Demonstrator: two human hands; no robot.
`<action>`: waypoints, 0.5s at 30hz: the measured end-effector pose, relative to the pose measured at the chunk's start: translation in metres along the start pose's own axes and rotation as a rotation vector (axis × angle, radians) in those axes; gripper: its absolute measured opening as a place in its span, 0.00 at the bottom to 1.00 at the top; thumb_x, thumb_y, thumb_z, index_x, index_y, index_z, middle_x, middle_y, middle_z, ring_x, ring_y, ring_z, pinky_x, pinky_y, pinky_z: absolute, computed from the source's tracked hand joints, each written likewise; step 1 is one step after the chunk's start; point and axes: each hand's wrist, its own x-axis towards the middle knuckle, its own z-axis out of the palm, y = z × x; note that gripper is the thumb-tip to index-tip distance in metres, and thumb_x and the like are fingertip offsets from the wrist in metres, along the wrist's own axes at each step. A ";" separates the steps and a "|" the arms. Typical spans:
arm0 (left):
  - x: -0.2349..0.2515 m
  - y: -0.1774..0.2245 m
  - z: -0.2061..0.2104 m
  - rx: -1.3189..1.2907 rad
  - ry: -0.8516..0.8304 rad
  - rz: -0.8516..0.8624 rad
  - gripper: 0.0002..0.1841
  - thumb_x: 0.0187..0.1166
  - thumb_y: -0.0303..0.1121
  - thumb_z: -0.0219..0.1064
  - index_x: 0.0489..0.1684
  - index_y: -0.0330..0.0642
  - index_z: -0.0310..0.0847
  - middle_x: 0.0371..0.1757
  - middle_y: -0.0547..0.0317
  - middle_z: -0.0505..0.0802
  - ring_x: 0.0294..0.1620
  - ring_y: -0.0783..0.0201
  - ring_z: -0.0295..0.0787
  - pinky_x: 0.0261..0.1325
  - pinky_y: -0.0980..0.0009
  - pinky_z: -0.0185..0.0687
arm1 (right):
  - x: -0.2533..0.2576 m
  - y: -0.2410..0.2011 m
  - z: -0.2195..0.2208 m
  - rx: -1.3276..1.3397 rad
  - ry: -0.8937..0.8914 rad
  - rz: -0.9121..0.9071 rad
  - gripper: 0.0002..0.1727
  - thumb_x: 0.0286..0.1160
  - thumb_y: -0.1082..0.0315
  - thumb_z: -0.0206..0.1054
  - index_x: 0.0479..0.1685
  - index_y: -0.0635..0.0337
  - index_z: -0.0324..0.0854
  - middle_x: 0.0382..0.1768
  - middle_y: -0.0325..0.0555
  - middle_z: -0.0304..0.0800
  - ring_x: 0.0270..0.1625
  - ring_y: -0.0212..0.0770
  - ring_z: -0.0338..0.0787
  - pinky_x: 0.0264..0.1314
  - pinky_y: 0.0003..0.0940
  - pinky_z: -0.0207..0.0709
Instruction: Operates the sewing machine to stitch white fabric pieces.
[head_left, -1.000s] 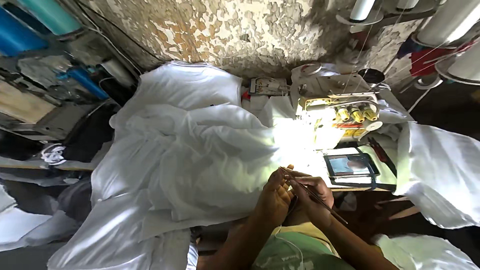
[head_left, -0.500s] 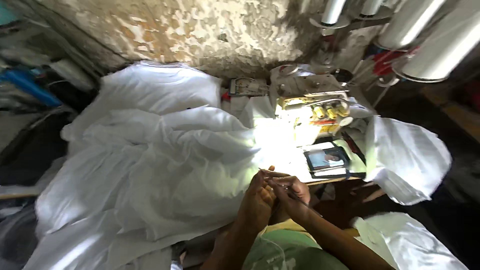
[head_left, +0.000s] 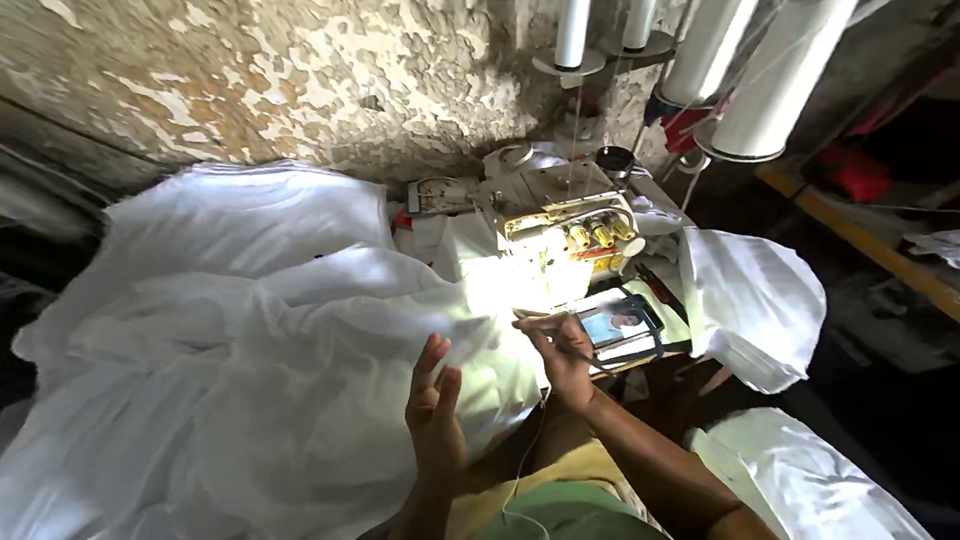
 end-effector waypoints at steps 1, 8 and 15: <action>0.010 0.002 -0.004 0.090 -0.038 0.059 0.18 0.82 0.33 0.63 0.65 0.31 0.81 0.79 0.58 0.81 0.81 0.70 0.74 0.81 0.67 0.72 | 0.006 0.006 -0.003 -0.016 0.032 -0.006 0.10 0.75 0.78 0.67 0.44 0.53 0.89 0.50 0.35 0.97 0.57 0.30 0.94 0.61 0.28 0.88; 0.097 0.017 0.019 0.669 -0.398 0.234 0.13 0.82 0.31 0.67 0.56 0.35 0.91 0.78 0.34 0.80 0.85 0.37 0.67 0.84 0.42 0.62 | 0.032 0.040 -0.004 -0.187 0.143 0.023 0.06 0.70 0.80 0.68 0.41 0.61 0.86 0.41 0.29 0.92 0.48 0.20 0.90 0.58 0.23 0.85; 0.165 0.020 0.084 0.945 -0.618 -0.123 0.17 0.87 0.26 0.59 0.70 0.38 0.83 0.87 0.24 0.64 0.92 0.24 0.41 0.86 0.26 0.33 | 0.035 0.054 0.001 -0.387 0.167 0.082 0.06 0.67 0.78 0.66 0.38 0.73 0.83 0.29 0.40 0.88 0.33 0.17 0.85 0.43 0.15 0.80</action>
